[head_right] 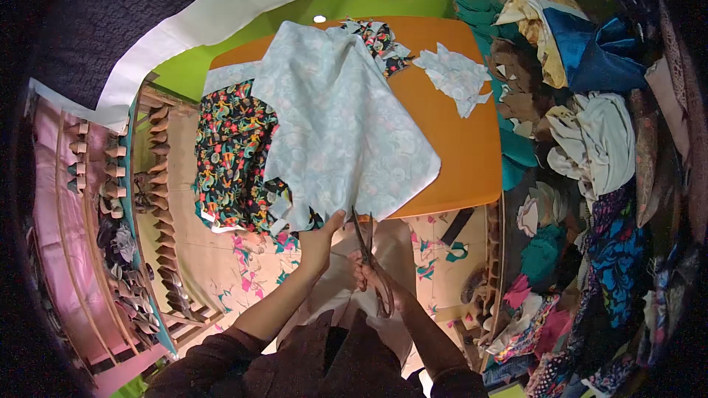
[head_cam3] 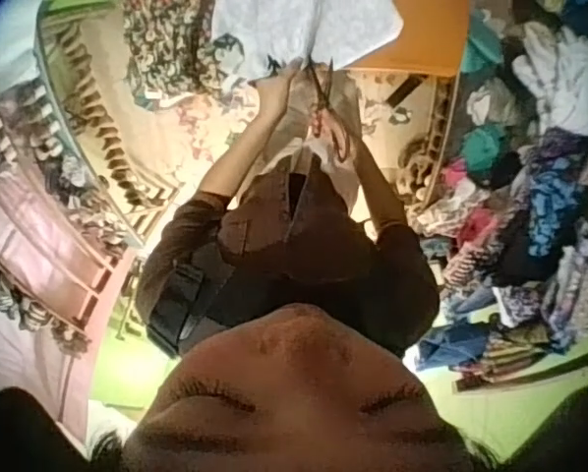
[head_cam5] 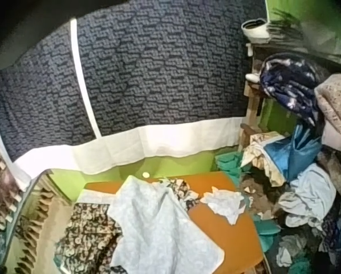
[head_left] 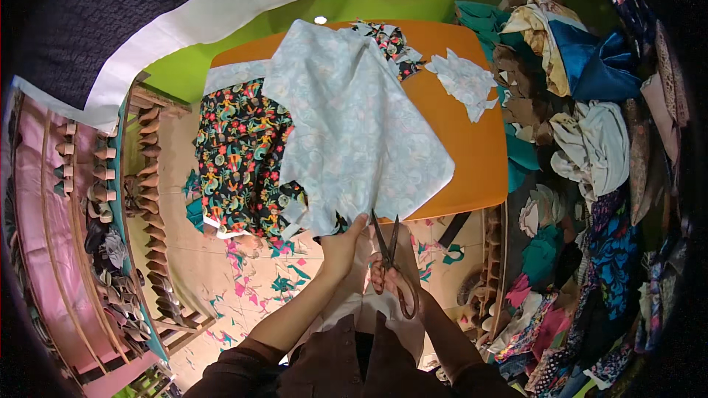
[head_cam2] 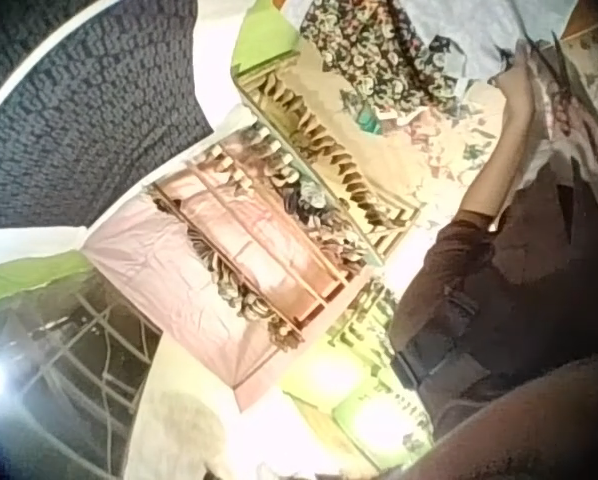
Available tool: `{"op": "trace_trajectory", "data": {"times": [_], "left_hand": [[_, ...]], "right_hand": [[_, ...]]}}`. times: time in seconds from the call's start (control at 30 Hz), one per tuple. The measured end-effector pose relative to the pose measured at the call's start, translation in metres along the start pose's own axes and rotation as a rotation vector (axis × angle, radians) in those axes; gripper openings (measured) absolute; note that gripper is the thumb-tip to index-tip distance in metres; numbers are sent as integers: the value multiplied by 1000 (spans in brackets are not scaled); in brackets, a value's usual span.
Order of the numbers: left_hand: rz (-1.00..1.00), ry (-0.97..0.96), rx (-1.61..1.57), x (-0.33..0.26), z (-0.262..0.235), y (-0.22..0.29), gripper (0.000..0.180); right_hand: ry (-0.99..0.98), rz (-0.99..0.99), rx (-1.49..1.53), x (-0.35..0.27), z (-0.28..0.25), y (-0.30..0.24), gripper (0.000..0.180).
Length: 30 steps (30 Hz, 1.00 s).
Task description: Cutting out patterns from fabric using scissors for shoe manufacturing.
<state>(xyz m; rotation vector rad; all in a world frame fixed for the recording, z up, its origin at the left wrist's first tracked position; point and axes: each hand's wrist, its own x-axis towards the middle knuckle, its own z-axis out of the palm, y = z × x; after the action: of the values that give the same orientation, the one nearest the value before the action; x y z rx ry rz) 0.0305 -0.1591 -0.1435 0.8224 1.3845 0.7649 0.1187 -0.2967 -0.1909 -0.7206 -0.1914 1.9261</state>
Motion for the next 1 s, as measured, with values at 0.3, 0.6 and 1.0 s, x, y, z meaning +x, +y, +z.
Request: {"op": "trace_trajectory", "data": {"times": [0.3,0.6,1.0], "left_hand": [[-303,-392,-15,-4,-19,14,57],[-538,-546,-209,2,-29,-3,45],[-588,-338,-267,-1,-25,2,32]], "right_hand": [[-72,-76,132,-2,34,-1,57],[81,-45,-250,25,16,-1,54],[98,-34,-175,45,12,-14,54]]}}
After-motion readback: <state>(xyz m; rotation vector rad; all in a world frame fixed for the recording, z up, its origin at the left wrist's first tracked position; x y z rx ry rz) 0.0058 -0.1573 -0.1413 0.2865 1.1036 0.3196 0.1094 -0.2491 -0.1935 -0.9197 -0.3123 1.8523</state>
